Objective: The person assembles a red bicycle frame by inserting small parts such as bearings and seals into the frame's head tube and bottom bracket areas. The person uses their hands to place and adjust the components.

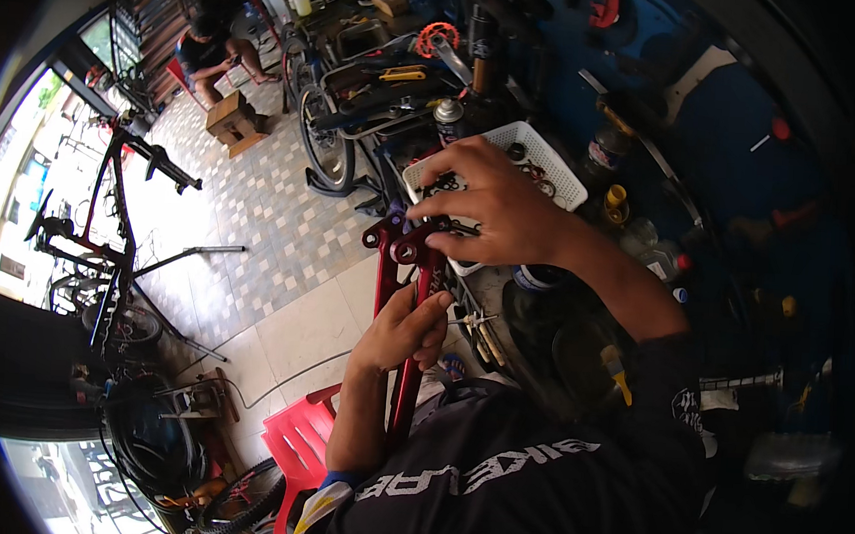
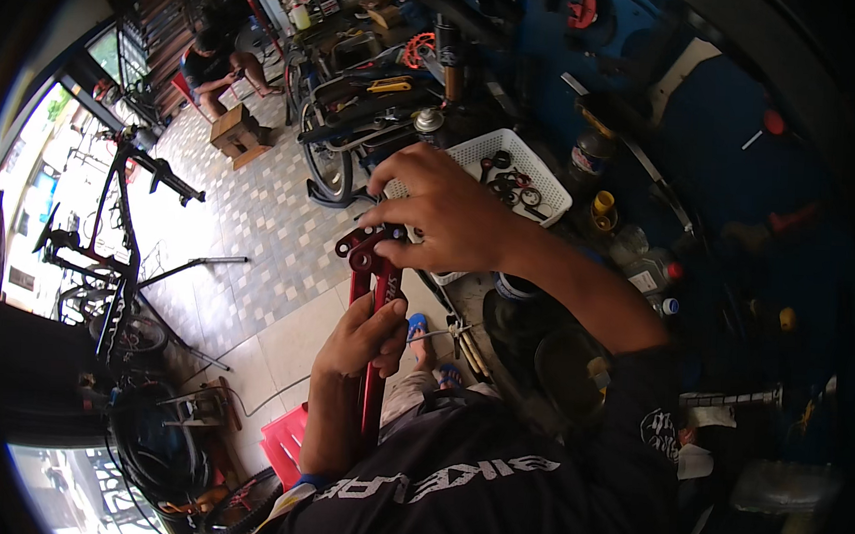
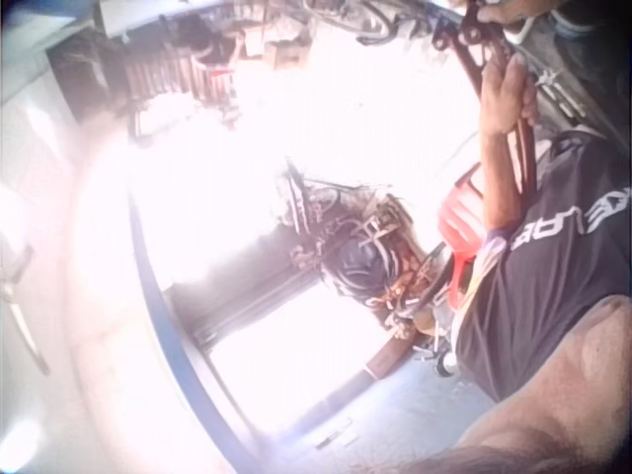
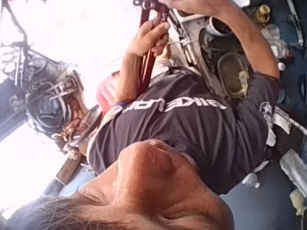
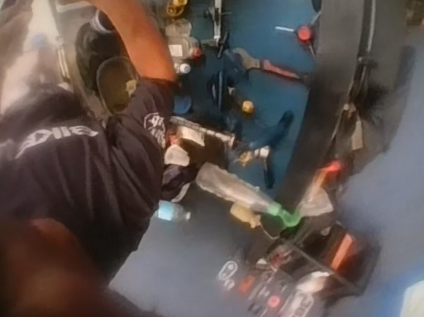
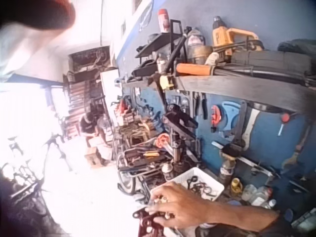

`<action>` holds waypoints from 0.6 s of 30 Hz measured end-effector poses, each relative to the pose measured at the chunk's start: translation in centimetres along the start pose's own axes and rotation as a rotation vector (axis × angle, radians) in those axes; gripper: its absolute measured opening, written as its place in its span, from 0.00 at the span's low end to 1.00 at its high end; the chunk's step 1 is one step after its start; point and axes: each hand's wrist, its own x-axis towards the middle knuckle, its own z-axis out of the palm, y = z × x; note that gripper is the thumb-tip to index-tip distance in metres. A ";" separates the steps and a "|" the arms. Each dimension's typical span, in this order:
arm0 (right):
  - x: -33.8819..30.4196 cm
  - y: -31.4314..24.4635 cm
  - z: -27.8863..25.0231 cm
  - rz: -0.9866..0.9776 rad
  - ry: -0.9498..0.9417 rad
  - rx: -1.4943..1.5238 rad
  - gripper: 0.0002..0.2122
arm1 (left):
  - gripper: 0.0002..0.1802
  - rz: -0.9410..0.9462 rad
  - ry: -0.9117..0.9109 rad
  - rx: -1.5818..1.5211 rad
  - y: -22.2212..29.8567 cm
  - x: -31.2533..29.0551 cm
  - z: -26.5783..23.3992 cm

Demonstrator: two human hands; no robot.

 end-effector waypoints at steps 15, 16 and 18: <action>1.0 0.6 2.8 0.098 -0.224 0.141 0.11 | 0.17 -0.014 0.018 0.096 -0.4 0.0 0.5; 0.6 0.4 3.3 0.136 -0.198 0.150 0.10 | 0.17 -0.010 0.027 0.107 -0.4 0.1 0.5; 0.3 0.4 4.0 0.188 -0.153 0.167 0.10 | 0.17 -0.007 0.030 0.106 -0.5 0.2 0.2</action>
